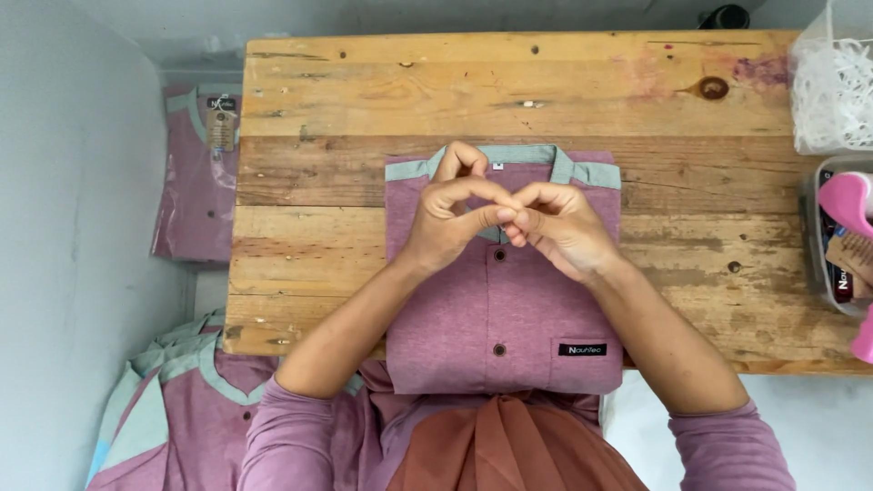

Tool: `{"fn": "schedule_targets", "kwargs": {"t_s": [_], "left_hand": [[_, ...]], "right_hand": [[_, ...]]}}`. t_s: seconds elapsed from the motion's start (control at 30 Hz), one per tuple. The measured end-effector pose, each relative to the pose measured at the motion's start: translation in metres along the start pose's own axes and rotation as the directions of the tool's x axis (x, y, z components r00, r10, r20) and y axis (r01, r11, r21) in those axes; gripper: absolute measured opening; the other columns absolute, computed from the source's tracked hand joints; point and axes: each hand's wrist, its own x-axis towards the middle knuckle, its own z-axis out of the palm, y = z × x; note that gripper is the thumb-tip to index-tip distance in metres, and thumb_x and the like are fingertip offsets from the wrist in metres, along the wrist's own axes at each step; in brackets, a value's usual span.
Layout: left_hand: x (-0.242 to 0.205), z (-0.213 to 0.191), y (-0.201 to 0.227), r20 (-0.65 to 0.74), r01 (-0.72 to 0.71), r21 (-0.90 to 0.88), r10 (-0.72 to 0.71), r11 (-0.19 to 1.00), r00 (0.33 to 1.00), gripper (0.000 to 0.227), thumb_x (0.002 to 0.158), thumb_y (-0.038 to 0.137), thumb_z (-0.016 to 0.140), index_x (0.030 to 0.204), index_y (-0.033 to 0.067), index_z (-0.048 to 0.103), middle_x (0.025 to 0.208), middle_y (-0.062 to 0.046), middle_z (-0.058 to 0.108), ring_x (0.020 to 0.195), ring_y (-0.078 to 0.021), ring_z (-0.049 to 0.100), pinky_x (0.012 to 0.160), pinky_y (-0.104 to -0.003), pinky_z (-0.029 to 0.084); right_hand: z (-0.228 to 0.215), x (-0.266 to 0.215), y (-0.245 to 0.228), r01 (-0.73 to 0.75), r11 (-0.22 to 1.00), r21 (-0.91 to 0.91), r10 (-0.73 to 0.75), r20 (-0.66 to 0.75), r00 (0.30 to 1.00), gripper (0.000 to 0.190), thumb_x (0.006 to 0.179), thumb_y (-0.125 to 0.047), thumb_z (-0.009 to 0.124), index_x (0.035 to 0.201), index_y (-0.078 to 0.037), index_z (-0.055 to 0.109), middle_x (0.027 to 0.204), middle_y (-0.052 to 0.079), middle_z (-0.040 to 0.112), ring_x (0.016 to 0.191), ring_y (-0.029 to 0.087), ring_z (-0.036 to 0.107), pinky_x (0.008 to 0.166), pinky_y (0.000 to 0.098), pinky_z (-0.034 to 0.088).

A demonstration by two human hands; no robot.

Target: The person uses a lint roller on a shirt, folds it on a wooden table, and attaches a tag to the collar area.

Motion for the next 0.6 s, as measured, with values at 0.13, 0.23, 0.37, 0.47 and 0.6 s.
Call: {"fn": "schedule_targets", "kwargs": {"t_s": [0.13,0.23,0.37,0.47,0.6], "left_hand": [[-0.001,0.002,0.000,0.006,-0.027,0.019,0.027,0.999,1.000,0.008,0.092,0.014,0.079,0.100,0.0146,0.079,0.102,0.000,0.034,0.097,-0.0121,0.039,0.092,-0.032,0.040],[-0.003,0.004,0.001,0.000,-0.058,0.069,0.058,0.996,0.998,0.008,0.093,0.014,0.079,0.100,0.0126,0.079,0.102,-0.001,0.035,0.097,-0.0122,0.040,0.091,-0.030,0.039],[-0.001,0.004,0.005,0.016,-0.082,0.142,0.080,0.987,0.997,0.011,0.093,0.012,0.079,0.104,0.0138,0.079,0.100,-0.002,0.040,0.092,-0.0138,0.043,0.086,-0.033,0.041],[0.007,-0.003,0.013,0.096,-0.075,0.237,0.053,0.969,0.994,0.011,0.096,0.013,0.074,0.108,0.0149,0.076,0.103,-0.004,0.050,0.094,-0.0177,0.052,0.086,-0.035,0.045],[0.017,-0.024,-0.012,0.190,-0.031,0.439,-0.059,0.898,0.980,0.013,0.103,0.011,0.063,0.113,0.0135,0.071,0.110,-0.008,0.063,0.102,-0.0271,0.066,0.092,-0.044,0.052]], "right_hand": [[0.001,0.001,-0.004,0.040,0.999,0.018,-0.040,-0.007,0.999,0.013,0.091,0.005,0.071,0.102,0.010,0.067,0.084,0.018,0.069,0.074,0.023,0.077,0.062,0.0282,0.065],[-0.001,0.003,-0.004,0.072,0.997,-0.036,-0.073,-0.014,0.997,0.010,0.091,0.004,0.072,0.099,0.009,0.067,0.085,0.018,0.070,0.074,0.021,0.076,0.062,0.0272,0.064],[0.016,0.004,-0.024,0.156,0.956,-0.247,-0.158,0.014,0.987,0.009,0.091,-0.003,0.074,0.095,0.004,0.068,0.087,0.012,0.066,0.070,0.014,0.066,0.058,0.0224,0.057],[0.017,0.001,-0.060,0.287,0.795,-0.534,-0.234,0.166,0.958,0.010,0.089,-0.006,0.076,0.094,0.000,0.070,0.107,0.014,0.057,0.088,0.018,0.057,0.074,0.0291,0.051],[-0.008,-0.011,-0.117,0.369,0.276,-0.888,-0.250,0.304,0.919,0.013,0.089,-0.008,0.076,0.102,-0.008,0.074,0.124,0.014,0.060,0.119,0.034,0.054,0.105,0.0445,0.041]]}}
